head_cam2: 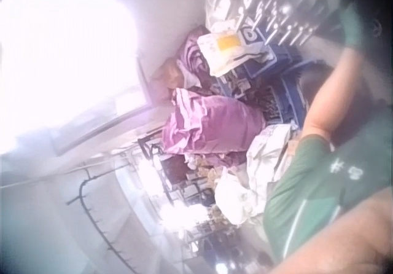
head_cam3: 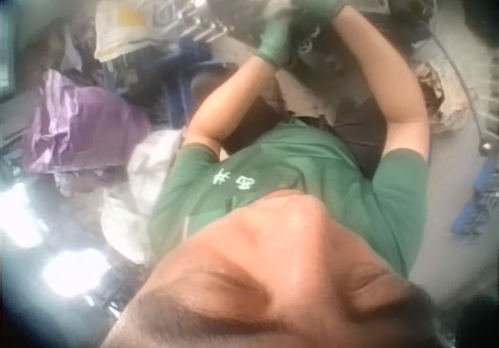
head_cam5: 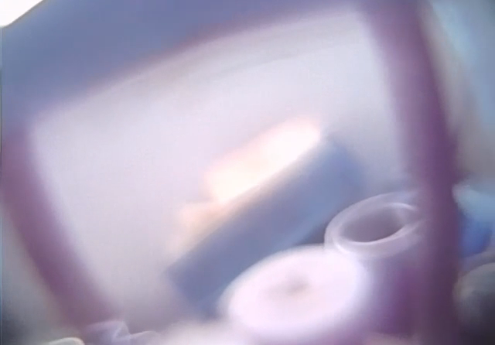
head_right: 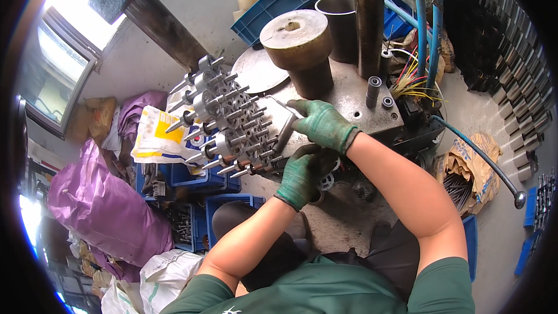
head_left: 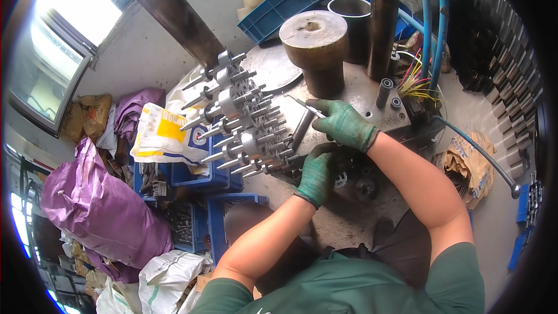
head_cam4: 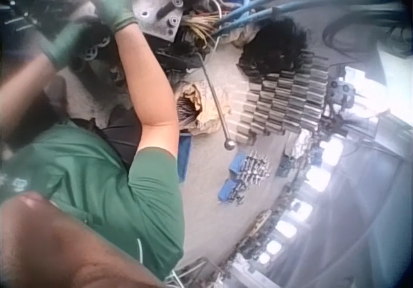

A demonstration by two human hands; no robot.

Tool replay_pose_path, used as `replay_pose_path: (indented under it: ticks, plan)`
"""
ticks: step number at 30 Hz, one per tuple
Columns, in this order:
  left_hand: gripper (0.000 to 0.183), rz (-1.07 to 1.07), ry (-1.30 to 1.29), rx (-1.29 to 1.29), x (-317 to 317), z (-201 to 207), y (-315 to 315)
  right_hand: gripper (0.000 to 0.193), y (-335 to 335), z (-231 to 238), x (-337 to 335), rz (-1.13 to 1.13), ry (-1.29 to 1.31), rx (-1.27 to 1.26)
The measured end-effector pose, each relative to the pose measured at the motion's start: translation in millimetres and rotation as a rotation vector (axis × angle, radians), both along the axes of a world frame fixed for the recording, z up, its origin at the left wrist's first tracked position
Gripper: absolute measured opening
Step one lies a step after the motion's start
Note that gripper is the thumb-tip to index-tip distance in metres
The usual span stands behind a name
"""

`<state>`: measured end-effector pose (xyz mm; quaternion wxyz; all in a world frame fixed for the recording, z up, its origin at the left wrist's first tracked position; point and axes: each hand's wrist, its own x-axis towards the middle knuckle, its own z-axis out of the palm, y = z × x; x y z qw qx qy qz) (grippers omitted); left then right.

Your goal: The person installs clips onto metal shafts using pliers, mounts components onto the shafts, and presses them in place using a machine press by pulling a lever.

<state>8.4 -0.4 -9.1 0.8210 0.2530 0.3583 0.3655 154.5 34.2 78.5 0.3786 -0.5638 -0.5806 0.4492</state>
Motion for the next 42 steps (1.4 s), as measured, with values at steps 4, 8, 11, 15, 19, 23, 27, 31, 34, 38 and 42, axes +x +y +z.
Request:
replay_pose_path:
  ticks: [4, 8, 11, 15, 19, 23, 27, 31, 34, 38, 42]
  plan:
    - [0.035, -0.003, 0.079, 0.003, 0.7, -1.8, -1.8, 0.066, 25.0, -3.0, -13.9, 0.034, 0.096, -0.197]
    - [0.034, 0.01, 0.061, -0.021, -1.6, -5.3, -3.1, 0.063, 42.0, -26.3, -21.5, 0.042, 0.117, -0.158]
    - [0.035, 0.027, 0.092, -0.042, -2.0, -3.7, -3.8, 0.062, 49.6, -35.9, -24.0, 0.03, 0.152, -0.142]
    - [0.026, 0.05, 0.067, -0.057, -1.2, 1.1, -5.9, 0.063, 54.1, -35.4, -19.7, 0.059, 0.124, -0.14]
    - [0.032, 0.023, 0.128, -0.043, -0.9, -1.9, -4.7, 0.063, 62.9, -39.2, -15.7, 0.123, 0.068, -0.067]
    - [0.026, 0.039, 0.161, -0.03, -2.9, -9.4, -2.9, 0.064, 67.5, -42.6, -16.8, 0.146, 0.039, -0.086]
    - [0.027, -0.003, 0.178, -0.017, -5.0, -13.2, 0.2, 0.066, 55.9, -30.9, -20.5, 0.114, 0.021, -0.104]
    - [0.022, 0.001, 0.244, 0.008, -3.5, -7.2, -3.8, 0.05, 39.9, 0.2, -26.3, 0.18, 0.33, -0.417]
    - [0.02, -0.022, 0.239, 0.007, -3.8, -6.3, -4.4, 0.051, 39.5, -2.0, -25.0, 0.177, 0.513, -0.504]
    - [0.022, -0.017, 0.11, 0.04, -6.6, -6.0, -4.5, 0.062, 27.1, 15.9, -32.3, 0.097, 0.142, -0.326]
    - [0.021, 0.02, 0.078, 0.071, -4.8, 0.5, -5.9, 0.075, 8.5, 13.6, -17.6, 0.041, -0.003, -0.118]
